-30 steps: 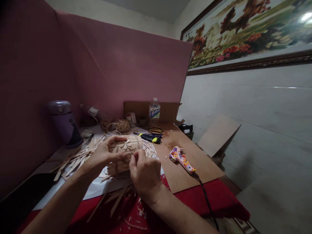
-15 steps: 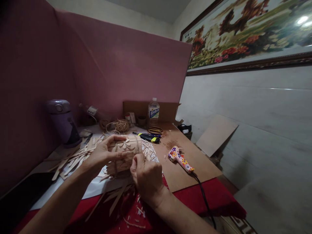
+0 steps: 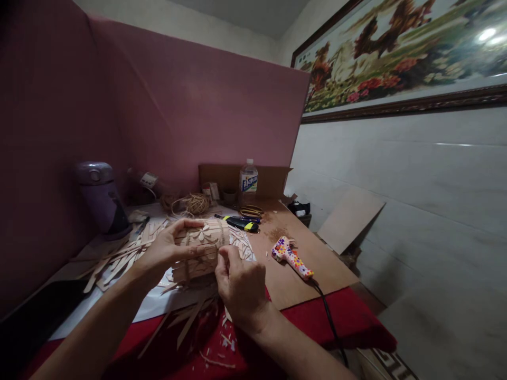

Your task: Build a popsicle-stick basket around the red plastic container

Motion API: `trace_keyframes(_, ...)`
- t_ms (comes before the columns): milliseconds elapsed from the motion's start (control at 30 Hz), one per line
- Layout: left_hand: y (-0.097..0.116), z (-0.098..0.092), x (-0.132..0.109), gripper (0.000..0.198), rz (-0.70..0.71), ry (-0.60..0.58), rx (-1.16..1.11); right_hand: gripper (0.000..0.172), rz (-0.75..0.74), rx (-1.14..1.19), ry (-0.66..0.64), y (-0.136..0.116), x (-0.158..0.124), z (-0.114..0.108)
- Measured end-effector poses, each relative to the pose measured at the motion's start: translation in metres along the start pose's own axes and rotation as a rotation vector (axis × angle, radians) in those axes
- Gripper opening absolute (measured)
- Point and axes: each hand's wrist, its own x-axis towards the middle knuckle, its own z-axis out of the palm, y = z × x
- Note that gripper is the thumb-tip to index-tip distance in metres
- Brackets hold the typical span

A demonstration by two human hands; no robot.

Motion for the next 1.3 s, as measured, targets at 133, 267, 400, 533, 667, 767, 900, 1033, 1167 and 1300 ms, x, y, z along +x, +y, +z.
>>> trace_keyframes(133, -0.001, 0.000, 0.000, 0.062, -0.016, -0.008, -0.032, 0.018, -0.031, -0.038, -0.019, -0.001, 0.003, 0.003)
trace_keyframes(267, 0.001, 0.001, -0.002, 0.061, -0.018, -0.006, -0.035, 0.019, -0.126, -0.096, -0.040, 0.001, 0.002, 0.004)
trace_keyframes(400, 0.003, 0.002, -0.005, 0.060, -0.020, -0.007, -0.005, 0.019, -0.137, -0.060, -0.059, 0.004, -0.001, 0.002)
trace_keyframes(533, 0.005, 0.002, -0.007, 0.048, 0.027, 0.002, 0.025, 0.017, -0.078, -0.008, -0.041, 0.004, -0.001, 0.001)
trace_keyframes(667, 0.003, 0.002, -0.005, 0.034, 0.078, 0.047, 0.013, 0.015, -0.056, 0.094, -0.023, 0.004, -0.005, 0.004)
trace_keyframes(767, 0.002, 0.002, -0.004, 0.034, 0.045, 0.033, -0.077, 0.012, -0.055, 0.165, 0.009, 0.005, -0.008, 0.006)
trace_keyframes(900, 0.002, -0.002, -0.002, 0.039, -0.027, 0.093, -0.229, 0.014, -0.081, 0.155, 0.094, 0.004, 0.000, 0.003)
trace_keyframes(1033, 0.003, -0.002, 0.000, 0.046, -0.064, 0.140, -0.291, 0.017, 0.021, 0.233, 0.076, -0.002, 0.014, 0.002)
trace_keyframes(1167, 0.002, 0.002, 0.000, 0.048, -0.025, 0.151, -0.218, 0.015, 0.212, 0.437, 0.051, -0.006, 0.013, 0.010)
trace_keyframes(1300, -0.001, 0.005, -0.001, 0.051, 0.133, 0.230, 0.015, 0.014, 0.286, 0.532, 0.054, -0.005, 0.007, 0.017)
